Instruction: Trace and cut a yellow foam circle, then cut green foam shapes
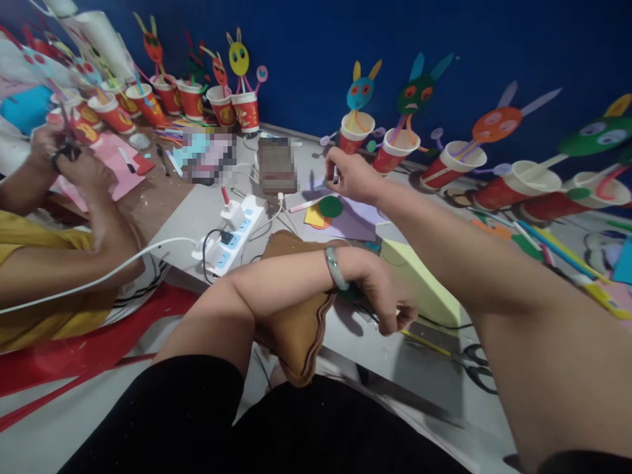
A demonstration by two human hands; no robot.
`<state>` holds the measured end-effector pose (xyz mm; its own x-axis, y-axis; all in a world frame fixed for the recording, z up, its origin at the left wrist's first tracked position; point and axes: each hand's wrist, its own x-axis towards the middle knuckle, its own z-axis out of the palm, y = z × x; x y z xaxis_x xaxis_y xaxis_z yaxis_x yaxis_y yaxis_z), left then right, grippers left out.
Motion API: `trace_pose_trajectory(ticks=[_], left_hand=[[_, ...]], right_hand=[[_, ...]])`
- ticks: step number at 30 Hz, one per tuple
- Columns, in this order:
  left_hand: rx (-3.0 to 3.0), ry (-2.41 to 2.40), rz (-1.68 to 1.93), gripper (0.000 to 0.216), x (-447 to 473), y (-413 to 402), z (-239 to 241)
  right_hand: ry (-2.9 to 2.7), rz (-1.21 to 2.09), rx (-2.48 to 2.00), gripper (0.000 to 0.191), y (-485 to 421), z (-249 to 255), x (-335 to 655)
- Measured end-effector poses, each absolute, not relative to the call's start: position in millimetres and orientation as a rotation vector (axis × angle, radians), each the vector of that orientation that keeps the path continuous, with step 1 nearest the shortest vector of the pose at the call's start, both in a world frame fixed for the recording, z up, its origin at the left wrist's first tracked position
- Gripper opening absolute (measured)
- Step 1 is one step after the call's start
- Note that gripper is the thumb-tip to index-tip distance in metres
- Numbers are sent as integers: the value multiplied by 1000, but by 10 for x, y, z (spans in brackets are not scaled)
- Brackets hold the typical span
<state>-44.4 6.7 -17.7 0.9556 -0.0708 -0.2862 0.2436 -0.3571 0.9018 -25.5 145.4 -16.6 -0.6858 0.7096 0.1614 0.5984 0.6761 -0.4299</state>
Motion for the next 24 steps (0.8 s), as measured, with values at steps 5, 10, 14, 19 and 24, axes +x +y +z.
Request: trace_pose_trajectory(ticks=[5,10,14,19,24], left_hand=[[1906,93,-353,12,-428,69,-210],[1865,145,-441,22,-459,39,-134],[1899,121,-482,28,-462,2,-88],[2049,84,-533,34,-440,-221,110],[2362,-20,-427,24,-755,-877,651]], right_hand=[[-2592,638,-931,24,1052,8,211],[-2734,658,-1001,20,654,-73,481],[-2746,666,-1048,20,529,-175,605],[-2606,676,-1061,14,408,-169,893],[-2474,615,-1105,8,139,-129,1348]])
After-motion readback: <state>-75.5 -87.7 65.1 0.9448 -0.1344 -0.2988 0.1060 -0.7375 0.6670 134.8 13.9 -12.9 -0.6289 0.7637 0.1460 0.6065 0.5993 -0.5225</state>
